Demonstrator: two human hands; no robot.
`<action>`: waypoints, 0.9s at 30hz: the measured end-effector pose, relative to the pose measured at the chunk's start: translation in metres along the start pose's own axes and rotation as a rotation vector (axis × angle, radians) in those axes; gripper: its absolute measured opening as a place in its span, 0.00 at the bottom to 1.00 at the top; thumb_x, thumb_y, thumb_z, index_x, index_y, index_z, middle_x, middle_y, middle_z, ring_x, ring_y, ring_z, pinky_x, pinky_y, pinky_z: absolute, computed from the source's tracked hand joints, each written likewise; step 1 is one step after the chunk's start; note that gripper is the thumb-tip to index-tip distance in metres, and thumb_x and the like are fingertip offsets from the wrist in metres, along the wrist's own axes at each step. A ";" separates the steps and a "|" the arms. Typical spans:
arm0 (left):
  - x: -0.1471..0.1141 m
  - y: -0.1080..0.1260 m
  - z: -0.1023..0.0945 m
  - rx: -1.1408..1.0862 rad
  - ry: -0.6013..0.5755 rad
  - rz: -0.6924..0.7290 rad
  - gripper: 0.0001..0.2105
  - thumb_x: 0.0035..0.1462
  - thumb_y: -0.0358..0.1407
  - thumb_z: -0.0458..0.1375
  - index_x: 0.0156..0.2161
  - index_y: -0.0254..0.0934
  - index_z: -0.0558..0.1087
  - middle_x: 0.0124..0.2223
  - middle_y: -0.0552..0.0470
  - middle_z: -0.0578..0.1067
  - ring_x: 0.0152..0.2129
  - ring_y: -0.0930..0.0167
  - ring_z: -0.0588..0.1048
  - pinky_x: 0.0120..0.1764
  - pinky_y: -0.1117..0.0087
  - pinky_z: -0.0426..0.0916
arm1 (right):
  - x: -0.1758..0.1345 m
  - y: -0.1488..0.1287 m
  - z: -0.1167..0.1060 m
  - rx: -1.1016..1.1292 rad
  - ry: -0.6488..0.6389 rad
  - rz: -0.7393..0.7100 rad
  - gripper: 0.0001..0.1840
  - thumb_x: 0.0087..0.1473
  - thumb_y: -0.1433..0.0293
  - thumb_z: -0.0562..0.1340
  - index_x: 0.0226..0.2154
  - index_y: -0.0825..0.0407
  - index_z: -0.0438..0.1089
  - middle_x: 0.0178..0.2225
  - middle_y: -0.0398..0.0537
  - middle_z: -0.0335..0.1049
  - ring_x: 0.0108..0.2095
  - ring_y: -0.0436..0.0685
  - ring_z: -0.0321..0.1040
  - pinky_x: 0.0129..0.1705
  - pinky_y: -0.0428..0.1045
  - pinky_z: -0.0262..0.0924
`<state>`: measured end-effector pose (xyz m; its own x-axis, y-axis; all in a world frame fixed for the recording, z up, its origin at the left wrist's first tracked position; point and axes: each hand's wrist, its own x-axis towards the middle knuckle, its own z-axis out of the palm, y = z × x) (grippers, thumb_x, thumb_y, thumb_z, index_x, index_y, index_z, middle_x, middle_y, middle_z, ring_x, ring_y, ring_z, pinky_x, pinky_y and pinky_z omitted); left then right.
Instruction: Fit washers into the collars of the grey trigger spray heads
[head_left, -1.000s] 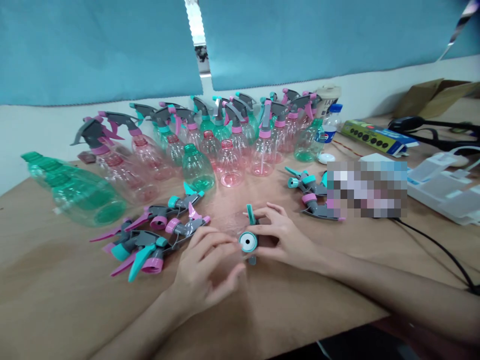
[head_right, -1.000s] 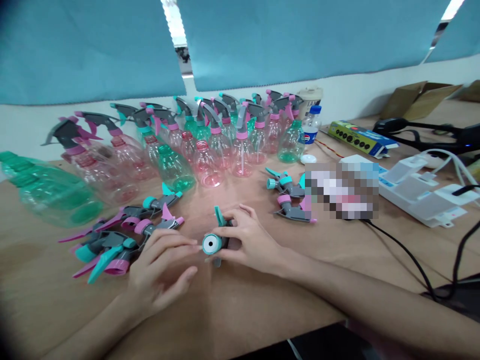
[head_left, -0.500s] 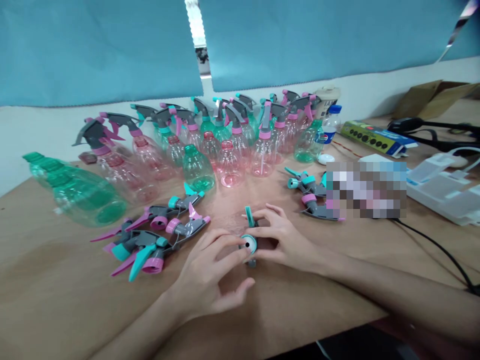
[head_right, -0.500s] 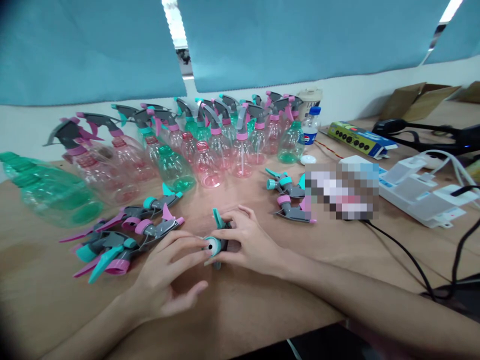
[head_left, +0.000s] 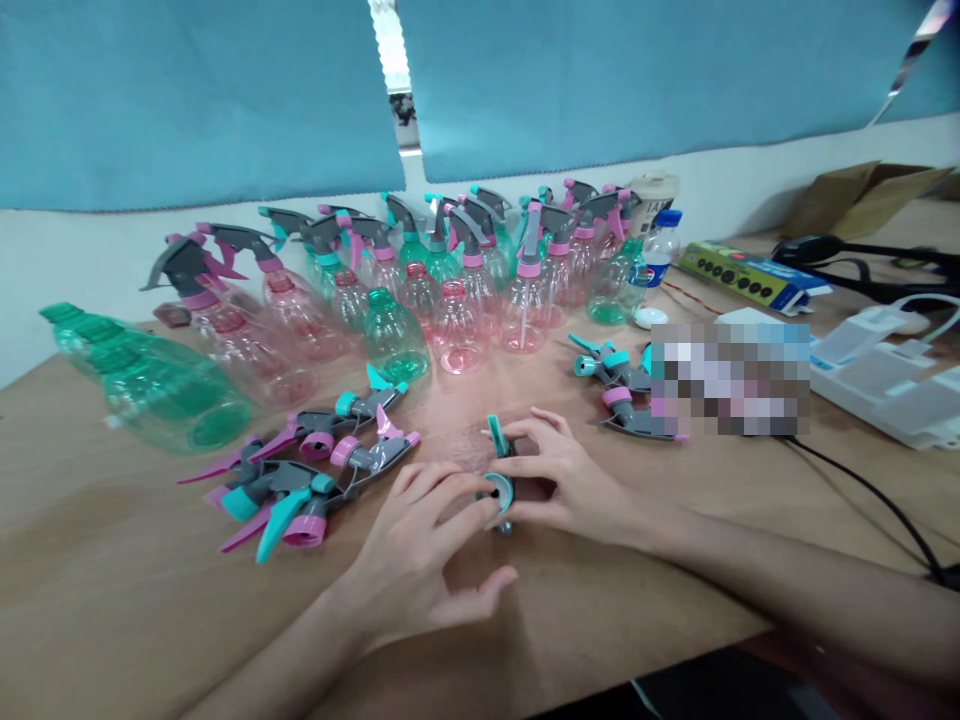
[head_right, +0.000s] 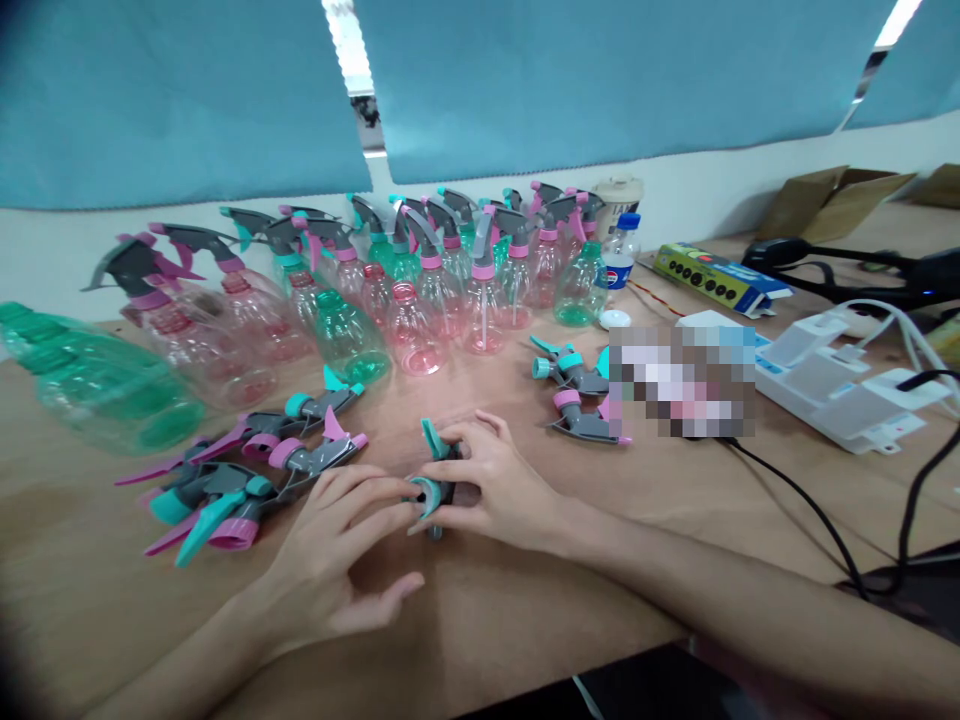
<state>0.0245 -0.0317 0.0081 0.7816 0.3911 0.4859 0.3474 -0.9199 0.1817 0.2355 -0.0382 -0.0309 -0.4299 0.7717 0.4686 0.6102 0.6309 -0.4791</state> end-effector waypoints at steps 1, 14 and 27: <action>0.000 0.000 0.001 0.011 0.008 0.004 0.13 0.49 0.38 0.61 0.42 0.38 0.70 0.41 0.49 0.77 0.38 0.63 0.70 0.41 0.62 0.62 | 0.000 0.000 0.000 0.001 0.003 0.001 0.16 0.51 0.57 0.65 0.42 0.43 0.74 0.48 0.49 0.66 0.54 0.58 0.59 0.59 0.61 0.44; -0.004 -0.008 0.004 0.154 0.078 -0.062 0.12 0.52 0.38 0.59 0.42 0.39 0.72 0.44 0.44 0.70 0.41 0.60 0.68 0.42 0.58 0.61 | 0.000 0.001 -0.001 0.013 0.010 0.049 0.15 0.50 0.60 0.66 0.41 0.45 0.74 0.50 0.49 0.65 0.56 0.58 0.58 0.60 0.60 0.43; -0.003 0.000 0.007 -0.098 -0.055 -0.145 0.10 0.54 0.33 0.58 0.43 0.41 0.69 0.48 0.47 0.62 0.46 0.63 0.63 0.50 0.57 0.59 | 0.001 -0.001 -0.001 -0.014 0.031 -0.024 0.14 0.50 0.59 0.65 0.40 0.45 0.75 0.48 0.49 0.67 0.56 0.59 0.57 0.59 0.61 0.44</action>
<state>0.0259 -0.0331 0.0010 0.7552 0.5182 0.4014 0.4082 -0.8510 0.3305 0.2349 -0.0382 -0.0296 -0.4243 0.7533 0.5026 0.6090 0.6481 -0.4572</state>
